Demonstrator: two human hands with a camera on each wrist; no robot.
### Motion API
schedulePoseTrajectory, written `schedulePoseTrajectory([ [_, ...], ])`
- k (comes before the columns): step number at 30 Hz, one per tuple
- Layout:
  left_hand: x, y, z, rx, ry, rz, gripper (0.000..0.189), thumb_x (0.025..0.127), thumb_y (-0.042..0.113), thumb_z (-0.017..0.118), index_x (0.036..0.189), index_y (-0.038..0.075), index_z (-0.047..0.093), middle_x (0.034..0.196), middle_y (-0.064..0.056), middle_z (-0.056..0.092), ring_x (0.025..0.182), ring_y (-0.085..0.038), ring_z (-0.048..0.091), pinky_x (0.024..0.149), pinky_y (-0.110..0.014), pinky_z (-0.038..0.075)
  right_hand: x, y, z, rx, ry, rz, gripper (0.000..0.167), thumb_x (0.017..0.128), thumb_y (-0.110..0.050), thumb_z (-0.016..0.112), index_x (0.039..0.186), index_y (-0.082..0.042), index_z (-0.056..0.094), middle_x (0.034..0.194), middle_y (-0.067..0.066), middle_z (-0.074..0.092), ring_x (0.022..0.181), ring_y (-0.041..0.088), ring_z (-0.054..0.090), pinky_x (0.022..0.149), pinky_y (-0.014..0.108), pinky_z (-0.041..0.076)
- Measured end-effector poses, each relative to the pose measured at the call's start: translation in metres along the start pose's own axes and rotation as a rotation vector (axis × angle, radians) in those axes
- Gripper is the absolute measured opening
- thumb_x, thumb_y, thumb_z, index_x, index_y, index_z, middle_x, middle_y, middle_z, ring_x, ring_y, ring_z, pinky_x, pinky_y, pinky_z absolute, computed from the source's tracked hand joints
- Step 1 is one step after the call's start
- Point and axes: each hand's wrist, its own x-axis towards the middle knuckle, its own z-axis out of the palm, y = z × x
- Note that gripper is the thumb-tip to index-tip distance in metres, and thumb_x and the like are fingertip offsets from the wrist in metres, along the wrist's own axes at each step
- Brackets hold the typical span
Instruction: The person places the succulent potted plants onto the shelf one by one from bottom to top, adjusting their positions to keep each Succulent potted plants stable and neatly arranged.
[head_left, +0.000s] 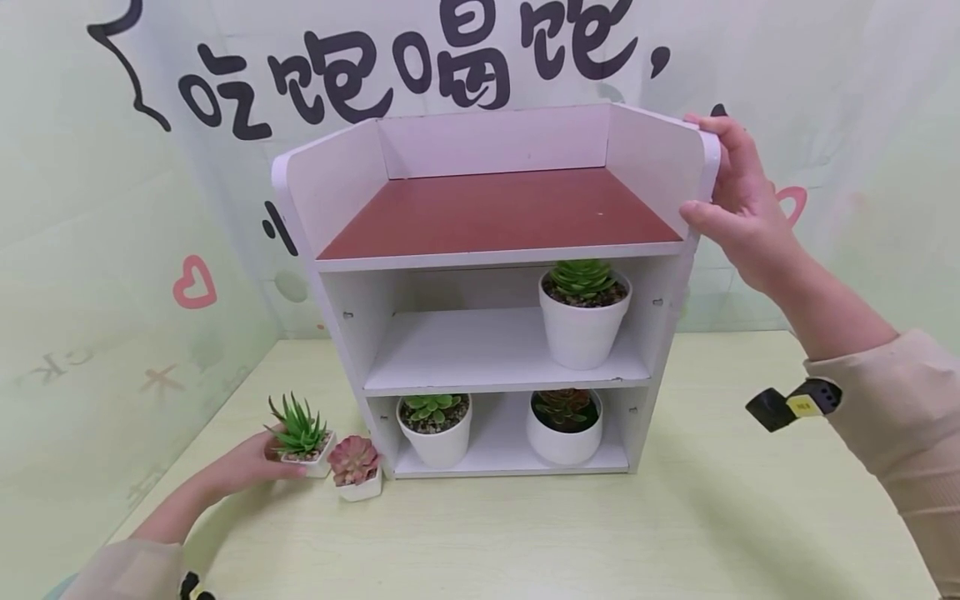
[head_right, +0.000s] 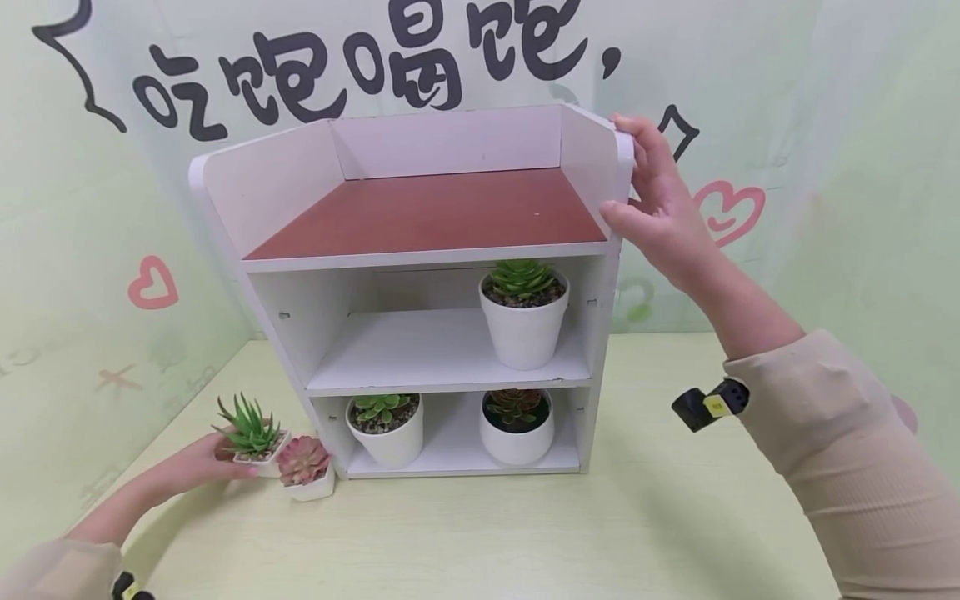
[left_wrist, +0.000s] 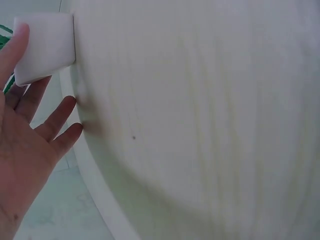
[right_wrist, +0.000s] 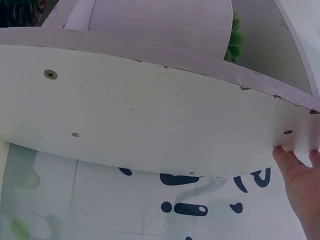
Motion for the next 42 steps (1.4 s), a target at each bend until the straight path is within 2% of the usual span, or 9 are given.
schedulePoseTrajectory([
  [14, -0.003, -0.006, 0.000, -0.019, -0.016, -0.028, 0.084, 0.085, 0.027, 0.064, 0.138, -0.014, 0.014, 0.127, -0.038, 0.040, 0.113, -0.050, 0.044, 0.091, -0.058, 0.040, 0.002, 0.000, 0.002, -0.004, -0.010, 0.004, 0.058, 0.080, 0.009, 0.044, 0.131, -0.016, 0.036, 0.122, 0.015, 0.043, 0.108, 0.025, 0.043, 0.075, 0.025, 0.049],
  [25, -0.002, -0.007, 0.000, -0.047, -0.005, -0.009, 0.079, 0.085, 0.025, 0.064, 0.136, -0.016, 0.020, 0.125, -0.037, 0.044, 0.112, -0.049, 0.046, 0.090, -0.054, 0.043, 0.003, 0.000, 0.002, -0.006, -0.008, 0.001, 0.058, 0.080, 0.010, 0.044, 0.131, -0.017, 0.036, 0.122, 0.014, 0.042, 0.108, 0.025, 0.042, 0.076, 0.025, 0.049],
  [31, -0.003, -0.006, 0.000, -0.011, 0.045, 0.026, 0.071, 0.083, 0.024, 0.066, 0.133, -0.012, 0.032, 0.120, -0.033, 0.051, 0.109, -0.047, 0.049, 0.088, -0.056, 0.043, 0.002, 0.001, 0.001, 0.011, -0.008, -0.005, 0.058, 0.080, 0.010, 0.044, 0.131, -0.016, 0.036, 0.123, 0.014, 0.042, 0.108, 0.025, 0.042, 0.076, 0.025, 0.049],
  [37, -0.009, -0.004, -0.004, 0.082, 0.123, -0.007, 0.071, 0.079, 0.029, 0.070, 0.128, -0.013, 0.040, 0.113, -0.029, 0.058, 0.105, -0.042, 0.054, 0.082, -0.046, 0.048, 0.001, 0.002, -0.001, 0.018, -0.005, -0.008, 0.058, 0.080, 0.010, 0.044, 0.131, -0.016, 0.036, 0.123, 0.013, 0.041, 0.108, 0.024, 0.042, 0.075, 0.024, 0.049],
  [42, -0.017, -0.002, -0.013, 0.079, 0.164, -0.005, 0.068, 0.080, 0.026, 0.069, 0.128, -0.013, 0.040, 0.116, -0.032, 0.055, 0.104, -0.044, 0.055, 0.082, -0.048, 0.048, 0.001, 0.003, -0.001, 0.027, -0.014, -0.017, 0.058, 0.080, 0.010, 0.044, 0.131, -0.016, 0.035, 0.123, 0.013, 0.041, 0.109, 0.024, 0.042, 0.076, 0.025, 0.049],
])
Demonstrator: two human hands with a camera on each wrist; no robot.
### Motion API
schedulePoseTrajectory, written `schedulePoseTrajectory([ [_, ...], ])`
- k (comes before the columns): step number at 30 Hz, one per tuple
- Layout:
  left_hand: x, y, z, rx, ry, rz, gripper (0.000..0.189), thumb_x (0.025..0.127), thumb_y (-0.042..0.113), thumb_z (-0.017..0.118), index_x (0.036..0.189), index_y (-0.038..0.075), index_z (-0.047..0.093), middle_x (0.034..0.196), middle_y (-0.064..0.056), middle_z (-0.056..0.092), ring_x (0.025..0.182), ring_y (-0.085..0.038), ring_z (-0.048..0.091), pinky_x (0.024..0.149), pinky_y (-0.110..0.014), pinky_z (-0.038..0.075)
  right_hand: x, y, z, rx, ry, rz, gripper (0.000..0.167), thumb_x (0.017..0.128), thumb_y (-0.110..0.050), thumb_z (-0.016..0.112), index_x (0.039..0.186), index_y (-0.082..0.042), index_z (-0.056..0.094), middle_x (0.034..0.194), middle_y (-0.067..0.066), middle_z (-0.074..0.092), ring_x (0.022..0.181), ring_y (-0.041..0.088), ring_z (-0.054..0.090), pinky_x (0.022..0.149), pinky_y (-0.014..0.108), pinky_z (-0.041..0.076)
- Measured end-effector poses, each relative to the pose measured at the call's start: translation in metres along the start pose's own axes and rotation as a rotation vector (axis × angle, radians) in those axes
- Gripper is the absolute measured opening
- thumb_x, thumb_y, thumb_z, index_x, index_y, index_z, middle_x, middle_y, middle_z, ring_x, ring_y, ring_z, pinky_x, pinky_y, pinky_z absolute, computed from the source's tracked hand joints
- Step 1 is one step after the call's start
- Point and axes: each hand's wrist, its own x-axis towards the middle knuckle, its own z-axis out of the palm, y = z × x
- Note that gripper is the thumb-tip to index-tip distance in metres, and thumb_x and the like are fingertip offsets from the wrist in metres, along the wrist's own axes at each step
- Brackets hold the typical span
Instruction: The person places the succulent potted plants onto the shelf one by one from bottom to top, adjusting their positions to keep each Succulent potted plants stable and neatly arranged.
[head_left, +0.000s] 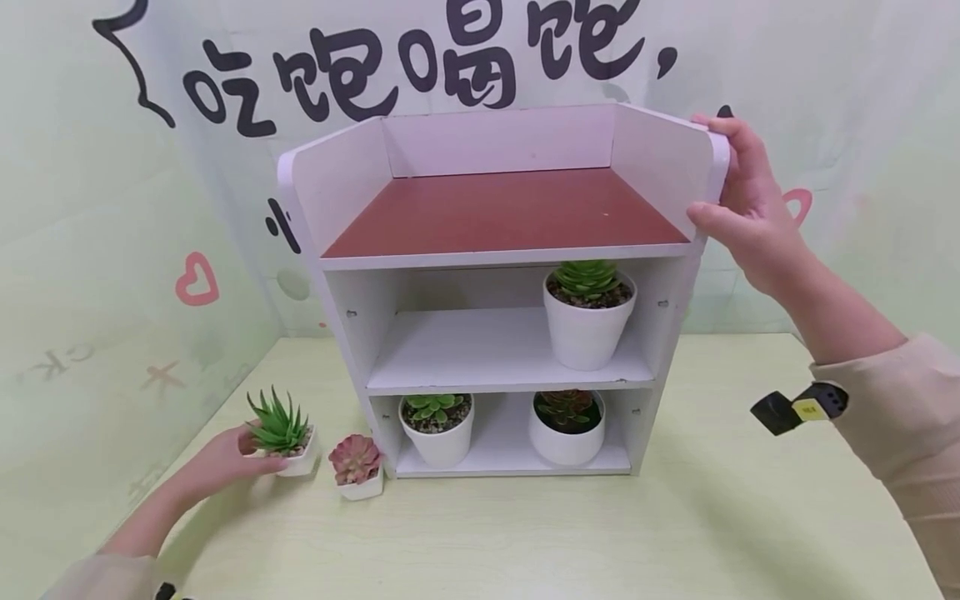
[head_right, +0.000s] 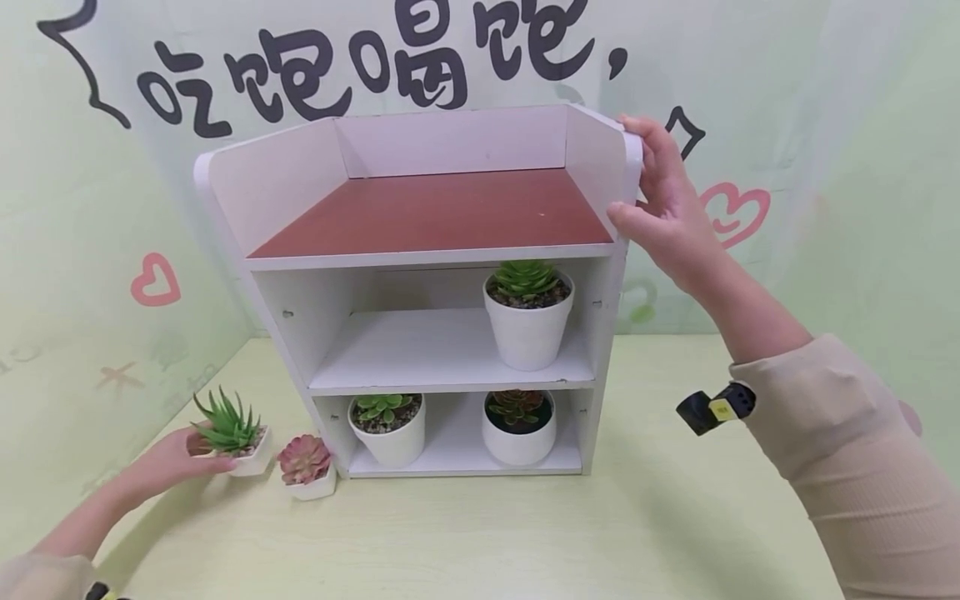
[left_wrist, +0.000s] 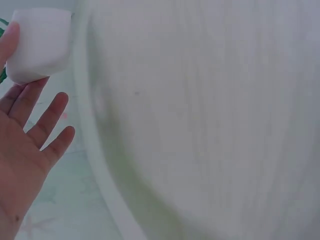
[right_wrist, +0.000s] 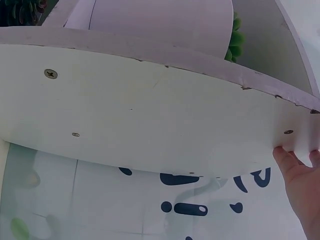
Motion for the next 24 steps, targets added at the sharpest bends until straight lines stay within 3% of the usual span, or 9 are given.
schedulePoseTrajectory([
  [3, -0.005, 0.007, -0.009, -0.002, 0.018, 0.017, 0.063, 0.081, 0.024, 0.068, 0.127, -0.011, 0.043, 0.117, -0.032, 0.054, 0.103, -0.045, 0.055, 0.080, -0.050, 0.049, 0.000, 0.000, 0.000, 0.001, -0.002, -0.003, 0.057, 0.080, 0.010, 0.044, 0.131, -0.016, 0.035, 0.124, 0.013, 0.041, 0.109, 0.024, 0.042, 0.076, 0.025, 0.049],
  [7, -0.012, 0.025, -0.024, -0.008, 0.033, 0.024, 0.059, 0.082, 0.023, 0.067, 0.126, -0.008, 0.043, 0.115, -0.026, 0.057, 0.098, -0.034, 0.060, 0.074, -0.034, 0.052, 0.000, 0.000, 0.000, -0.001, -0.004, -0.007, 0.057, 0.080, 0.010, 0.045, 0.131, -0.015, 0.035, 0.124, 0.013, 0.041, 0.109, 0.024, 0.042, 0.077, 0.025, 0.049],
  [11, -0.018, 0.047, -0.036, -0.041, 0.055, 0.064, 0.057, 0.083, 0.019, 0.066, 0.128, -0.006, 0.040, 0.116, -0.016, 0.056, 0.093, -0.008, 0.059, 0.070, -0.025, 0.050, 0.000, 0.000, 0.001, 0.000, 0.001, -0.009, 0.056, 0.080, 0.009, 0.045, 0.131, -0.014, 0.036, 0.124, 0.014, 0.041, 0.109, 0.024, 0.042, 0.076, 0.024, 0.049],
  [14, -0.021, 0.062, -0.042, -0.037, 0.071, 0.113, 0.058, 0.081, 0.015, 0.068, 0.129, -0.004, 0.041, 0.113, 0.005, 0.055, 0.090, 0.009, 0.051, 0.071, -0.024, 0.049, 0.000, 0.000, 0.001, 0.000, 0.004, -0.009, 0.056, 0.080, 0.010, 0.044, 0.131, -0.014, 0.036, 0.124, 0.014, 0.041, 0.109, 0.024, 0.042, 0.076, 0.025, 0.049],
  [17, -0.023, 0.076, -0.043, -0.026, 0.077, 0.191, 0.054, 0.076, 0.011, 0.070, 0.124, -0.002, 0.047, 0.106, 0.020, 0.054, 0.091, 0.009, 0.052, 0.073, -0.022, 0.047, 0.000, -0.001, 0.001, -0.002, 0.005, -0.009, 0.057, 0.080, 0.010, 0.044, 0.131, -0.013, 0.036, 0.123, 0.014, 0.041, 0.108, 0.024, 0.043, 0.076, 0.024, 0.049],
  [19, -0.025, 0.086, -0.043, -0.036, 0.075, 0.250, 0.050, 0.073, 0.007, 0.072, 0.120, 0.008, 0.052, 0.102, 0.025, 0.055, 0.091, 0.008, 0.053, 0.073, -0.022, 0.047, -0.001, -0.001, 0.001, -0.006, 0.008, -0.008, 0.057, 0.080, 0.010, 0.044, 0.132, -0.013, 0.036, 0.123, 0.015, 0.041, 0.107, 0.024, 0.044, 0.075, 0.024, 0.050],
  [22, -0.027, 0.101, -0.041, -0.074, 0.066, 0.332, 0.053, 0.070, 0.003, 0.072, 0.118, 0.020, 0.054, 0.105, 0.025, 0.058, 0.093, 0.004, 0.057, 0.074, -0.022, 0.047, 0.000, -0.002, 0.001, -0.004, 0.007, -0.008, 0.057, 0.080, 0.010, 0.044, 0.131, -0.013, 0.036, 0.123, 0.015, 0.042, 0.107, 0.024, 0.044, 0.075, 0.024, 0.050],
  [24, -0.029, 0.113, -0.039, -0.085, 0.065, 0.342, 0.054, 0.070, 0.003, 0.073, 0.118, 0.021, 0.055, 0.106, 0.026, 0.057, 0.094, 0.005, 0.056, 0.073, -0.022, 0.047, 0.000, -0.002, 0.002, -0.001, 0.004, -0.007, 0.056, 0.081, 0.010, 0.044, 0.131, -0.014, 0.036, 0.123, 0.015, 0.041, 0.108, 0.024, 0.044, 0.075, 0.025, 0.050],
])
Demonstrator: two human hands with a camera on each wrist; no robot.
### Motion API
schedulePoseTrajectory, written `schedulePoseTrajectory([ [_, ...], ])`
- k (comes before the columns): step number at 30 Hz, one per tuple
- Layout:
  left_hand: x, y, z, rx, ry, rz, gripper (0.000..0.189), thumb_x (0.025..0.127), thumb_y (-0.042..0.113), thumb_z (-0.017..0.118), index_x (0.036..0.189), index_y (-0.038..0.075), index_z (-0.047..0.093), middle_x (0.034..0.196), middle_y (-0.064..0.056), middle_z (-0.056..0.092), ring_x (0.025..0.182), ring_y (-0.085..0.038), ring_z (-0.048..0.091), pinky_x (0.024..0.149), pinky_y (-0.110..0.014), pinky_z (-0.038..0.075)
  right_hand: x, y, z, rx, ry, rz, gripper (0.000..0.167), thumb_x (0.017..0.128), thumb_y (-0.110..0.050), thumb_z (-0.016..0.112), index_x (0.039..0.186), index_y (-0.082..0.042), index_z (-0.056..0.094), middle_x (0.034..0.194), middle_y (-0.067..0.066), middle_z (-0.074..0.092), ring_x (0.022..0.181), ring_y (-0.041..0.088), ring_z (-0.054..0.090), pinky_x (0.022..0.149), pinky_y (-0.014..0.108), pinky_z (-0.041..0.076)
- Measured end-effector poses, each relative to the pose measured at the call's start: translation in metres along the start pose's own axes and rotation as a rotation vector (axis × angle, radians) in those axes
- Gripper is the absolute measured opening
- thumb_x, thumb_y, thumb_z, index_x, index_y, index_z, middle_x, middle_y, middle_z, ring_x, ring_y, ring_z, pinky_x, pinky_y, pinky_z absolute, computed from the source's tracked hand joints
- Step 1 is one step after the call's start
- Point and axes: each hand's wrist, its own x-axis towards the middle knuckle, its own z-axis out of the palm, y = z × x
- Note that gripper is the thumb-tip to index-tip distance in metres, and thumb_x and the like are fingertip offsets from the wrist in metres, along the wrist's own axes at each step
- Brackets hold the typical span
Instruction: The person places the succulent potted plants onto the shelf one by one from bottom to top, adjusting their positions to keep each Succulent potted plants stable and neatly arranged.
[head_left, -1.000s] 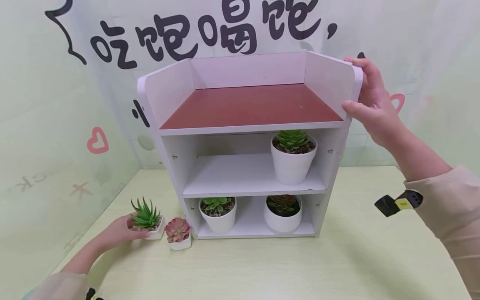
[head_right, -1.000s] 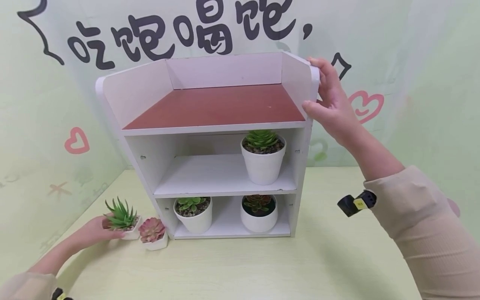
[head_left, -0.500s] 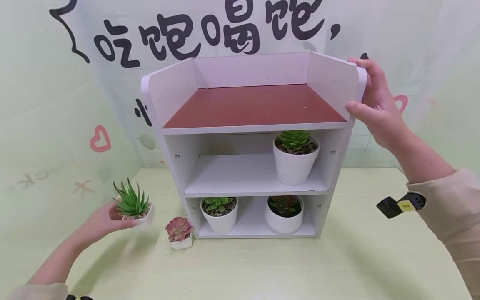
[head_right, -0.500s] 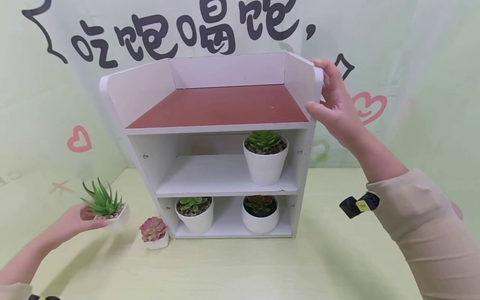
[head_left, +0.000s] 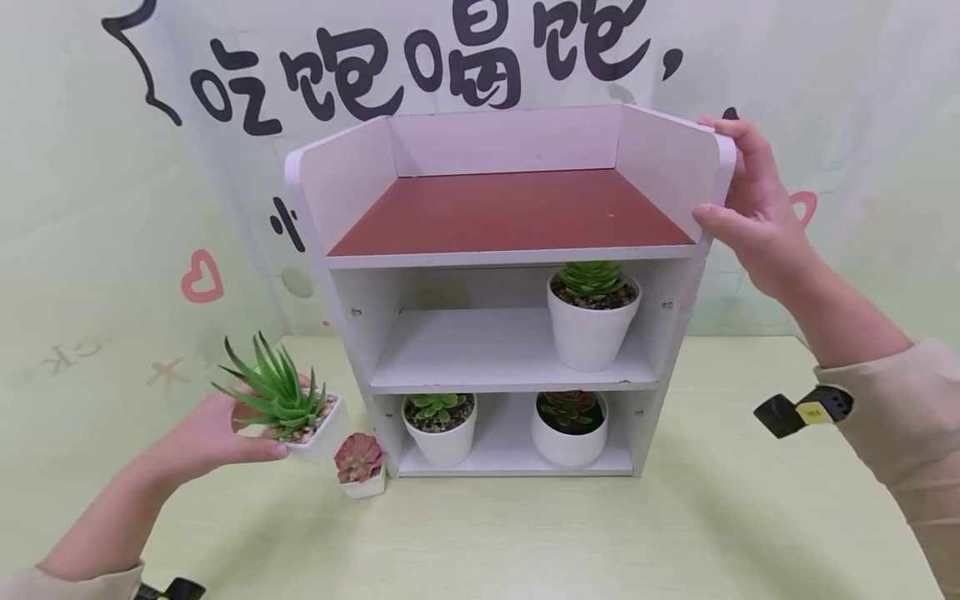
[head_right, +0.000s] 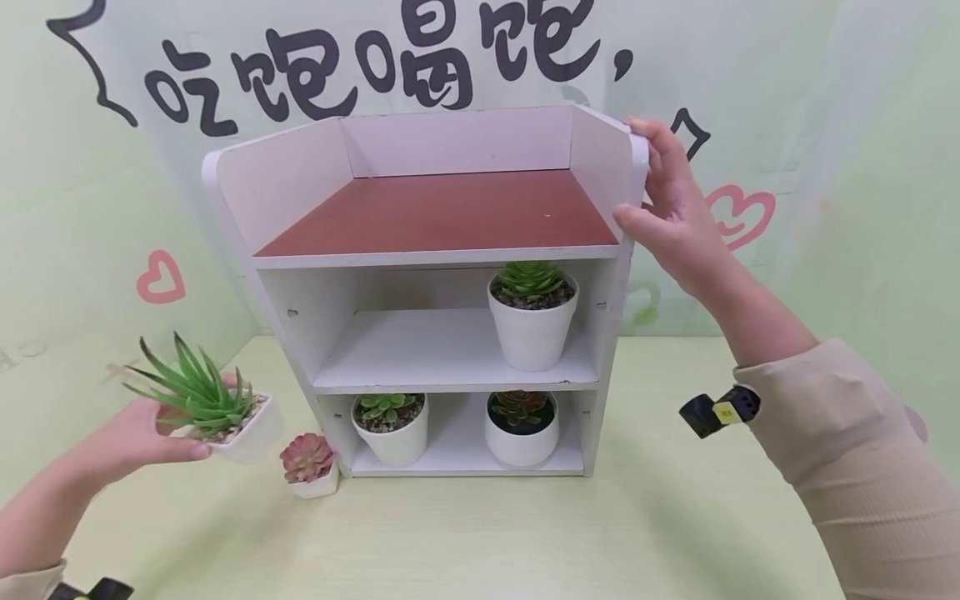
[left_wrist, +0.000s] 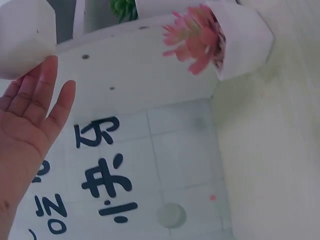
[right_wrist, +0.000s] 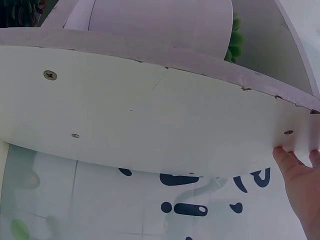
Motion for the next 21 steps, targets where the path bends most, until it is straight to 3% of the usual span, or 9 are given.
schedulePoseTrajectory([
  [4, 0.010, 0.028, 0.007, 0.004, -0.016, -0.013, 0.053, 0.071, 0.008, 0.074, 0.120, 0.006, 0.055, 0.109, 0.015, 0.060, 0.096, 0.003, 0.057, 0.077, -0.023, 0.048, 0.000, 0.000, 0.001, 0.000, -0.002, 0.001, 0.057, 0.080, 0.010, 0.044, 0.131, -0.014, 0.036, 0.123, 0.014, 0.041, 0.108, 0.024, 0.043, 0.076, 0.025, 0.049],
  [9, 0.027, 0.064, 0.020, -0.046, -0.055, -0.048, 0.053, 0.073, 0.016, 0.076, 0.119, 0.002, 0.053, 0.108, -0.005, 0.063, 0.095, -0.013, 0.061, 0.076, -0.029, 0.050, 0.000, 0.000, 0.001, 0.002, 0.000, 0.000, 0.057, 0.080, 0.010, 0.044, 0.131, -0.014, 0.036, 0.123, 0.014, 0.042, 0.108, 0.024, 0.043, 0.076, 0.025, 0.049],
  [11, 0.034, 0.075, 0.026, -0.070, -0.062, -0.077, 0.054, 0.073, 0.019, 0.076, 0.119, 0.003, 0.052, 0.106, -0.007, 0.063, 0.094, -0.017, 0.062, 0.076, -0.032, 0.051, -0.001, 0.000, 0.001, 0.005, -0.003, 0.001, 0.057, 0.080, 0.009, 0.045, 0.131, -0.014, 0.036, 0.123, 0.014, 0.041, 0.108, 0.024, 0.043, 0.076, 0.025, 0.049],
  [16, 0.051, 0.092, 0.037, -0.083, -0.049, -0.128, 0.060, 0.075, 0.028, 0.075, 0.123, 0.006, 0.048, 0.108, -0.007, 0.061, 0.092, -0.018, 0.061, 0.077, -0.033, 0.049, 0.000, 0.000, 0.001, 0.002, -0.006, 0.000, 0.057, 0.080, 0.009, 0.045, 0.131, -0.014, 0.035, 0.124, 0.014, 0.041, 0.109, 0.024, 0.043, 0.076, 0.025, 0.049],
  [21, 0.071, 0.100, 0.044, -0.079, -0.047, -0.176, 0.062, 0.074, 0.033, 0.075, 0.122, 0.006, 0.047, 0.104, -0.008, 0.061, 0.093, -0.019, 0.059, 0.076, -0.032, 0.050, 0.000, 0.001, 0.000, 0.004, -0.004, -0.001, 0.056, 0.080, 0.010, 0.044, 0.131, -0.015, 0.036, 0.124, 0.014, 0.041, 0.109, 0.024, 0.042, 0.076, 0.025, 0.049],
])
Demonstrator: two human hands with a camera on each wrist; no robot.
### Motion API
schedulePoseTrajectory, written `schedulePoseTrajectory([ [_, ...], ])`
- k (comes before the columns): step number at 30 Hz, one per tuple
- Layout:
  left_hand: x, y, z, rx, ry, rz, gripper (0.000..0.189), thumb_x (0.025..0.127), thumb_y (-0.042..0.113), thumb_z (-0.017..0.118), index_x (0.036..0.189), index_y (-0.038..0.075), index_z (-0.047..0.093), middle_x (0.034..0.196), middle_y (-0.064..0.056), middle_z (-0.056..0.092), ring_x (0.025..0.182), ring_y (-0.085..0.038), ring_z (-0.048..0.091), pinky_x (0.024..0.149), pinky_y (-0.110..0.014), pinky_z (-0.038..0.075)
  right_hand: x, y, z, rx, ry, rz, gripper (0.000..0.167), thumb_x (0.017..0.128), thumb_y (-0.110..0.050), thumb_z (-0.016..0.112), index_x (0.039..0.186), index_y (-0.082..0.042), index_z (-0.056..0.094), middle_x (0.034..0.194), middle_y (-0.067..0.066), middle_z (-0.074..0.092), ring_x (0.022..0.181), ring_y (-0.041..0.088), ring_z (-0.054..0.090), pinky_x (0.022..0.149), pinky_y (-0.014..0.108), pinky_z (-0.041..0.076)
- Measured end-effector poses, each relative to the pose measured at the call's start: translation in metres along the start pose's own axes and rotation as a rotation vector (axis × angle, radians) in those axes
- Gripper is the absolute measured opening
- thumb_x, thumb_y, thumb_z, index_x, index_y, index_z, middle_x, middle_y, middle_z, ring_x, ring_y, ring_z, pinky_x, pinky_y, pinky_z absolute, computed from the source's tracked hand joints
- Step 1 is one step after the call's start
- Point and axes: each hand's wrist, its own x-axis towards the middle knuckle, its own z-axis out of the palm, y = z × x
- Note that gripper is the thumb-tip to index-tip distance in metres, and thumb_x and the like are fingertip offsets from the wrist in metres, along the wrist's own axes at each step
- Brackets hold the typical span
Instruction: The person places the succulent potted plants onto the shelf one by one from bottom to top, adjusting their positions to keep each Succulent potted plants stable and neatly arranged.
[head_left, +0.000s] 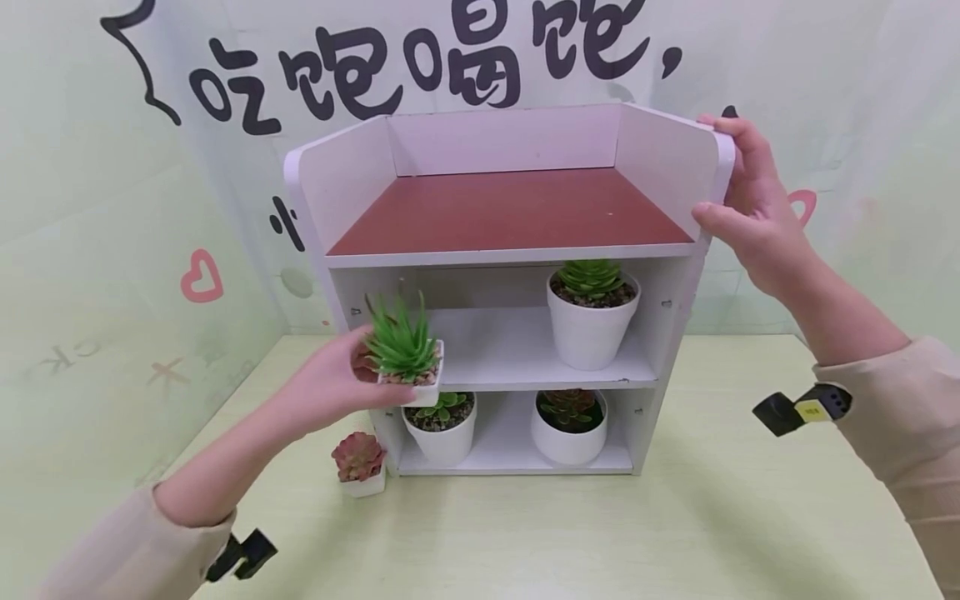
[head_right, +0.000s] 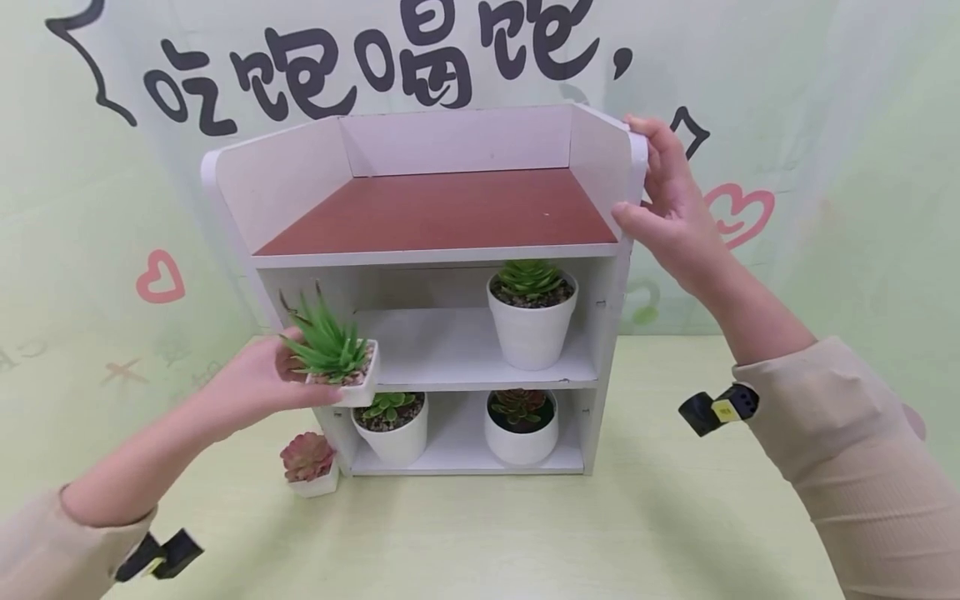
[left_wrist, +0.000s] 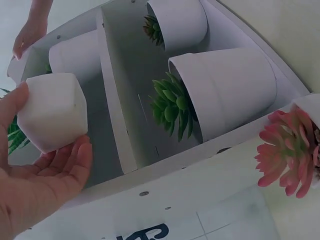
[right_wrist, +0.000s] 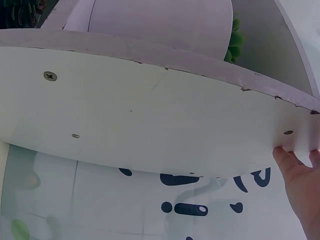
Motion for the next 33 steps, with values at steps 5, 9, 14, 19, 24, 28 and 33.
schedulePoseTrajectory([
  [5, 0.019, 0.004, 0.005, 0.006, -0.017, -0.060, 0.064, 0.073, 0.034, 0.075, 0.121, 0.003, 0.047, 0.104, -0.009, 0.060, 0.093, -0.021, 0.057, 0.076, -0.031, 0.050, 0.000, 0.000, 0.000, 0.004, -0.002, 0.003, 0.057, 0.080, 0.010, 0.044, 0.131, -0.014, 0.036, 0.124, 0.014, 0.041, 0.108, 0.024, 0.043, 0.075, 0.025, 0.050],
  [9, 0.031, 0.006, 0.009, -0.017, -0.006, -0.093, 0.056, 0.076, 0.032, 0.073, 0.117, 0.002, 0.050, 0.107, -0.011, 0.060, 0.095, -0.023, 0.056, 0.077, -0.031, 0.048, -0.001, 0.000, -0.001, 0.005, -0.001, 0.003, 0.057, 0.080, 0.010, 0.044, 0.131, -0.014, 0.036, 0.124, 0.014, 0.041, 0.108, 0.024, 0.043, 0.075, 0.025, 0.050],
  [14, 0.042, 0.011, 0.015, -0.025, 0.012, -0.111, 0.056, 0.078, 0.031, 0.072, 0.118, 0.000, 0.048, 0.112, -0.014, 0.057, 0.100, -0.025, 0.053, 0.083, -0.036, 0.046, -0.001, 0.000, -0.001, 0.003, 0.016, 0.002, 0.056, 0.080, 0.010, 0.044, 0.131, -0.013, 0.036, 0.123, 0.014, 0.042, 0.107, 0.024, 0.043, 0.074, 0.024, 0.050],
  [19, 0.051, 0.011, 0.020, -0.039, 0.010, -0.124, 0.054, 0.079, 0.028, 0.071, 0.118, -0.001, 0.048, 0.111, -0.014, 0.056, 0.100, -0.025, 0.051, 0.086, -0.037, 0.044, -0.001, 0.000, -0.001, 0.005, 0.012, 0.003, 0.056, 0.080, 0.010, 0.044, 0.131, -0.013, 0.036, 0.123, 0.015, 0.041, 0.107, 0.024, 0.044, 0.075, 0.024, 0.050],
  [24, 0.054, 0.009, 0.023, -0.026, -0.014, -0.118, 0.053, 0.081, 0.029, 0.069, 0.119, 0.000, 0.048, 0.111, -0.014, 0.056, 0.099, -0.025, 0.051, 0.086, -0.037, 0.044, -0.001, 0.000, 0.000, 0.004, 0.005, 0.003, 0.056, 0.080, 0.010, 0.044, 0.131, -0.014, 0.036, 0.123, 0.015, 0.041, 0.108, 0.024, 0.044, 0.075, 0.025, 0.050],
  [28, 0.055, 0.007, 0.022, -0.007, 0.002, -0.121, 0.053, 0.081, 0.031, 0.068, 0.119, 0.000, 0.049, 0.112, -0.014, 0.056, 0.101, -0.026, 0.051, 0.088, -0.039, 0.043, 0.000, 0.001, -0.001, 0.010, -0.002, 0.002, 0.057, 0.080, 0.010, 0.044, 0.131, -0.014, 0.035, 0.123, 0.014, 0.041, 0.108, 0.024, 0.044, 0.075, 0.025, 0.050],
  [33, 0.057, 0.006, 0.021, -0.033, 0.015, -0.133, 0.055, 0.082, 0.029, 0.067, 0.123, -0.001, 0.045, 0.118, -0.016, 0.053, 0.105, -0.027, 0.049, 0.093, -0.041, 0.041, 0.000, 0.001, -0.001, 0.004, 0.004, 0.003, 0.057, 0.080, 0.010, 0.044, 0.131, -0.014, 0.036, 0.122, 0.015, 0.041, 0.107, 0.024, 0.044, 0.075, 0.024, 0.050],
])
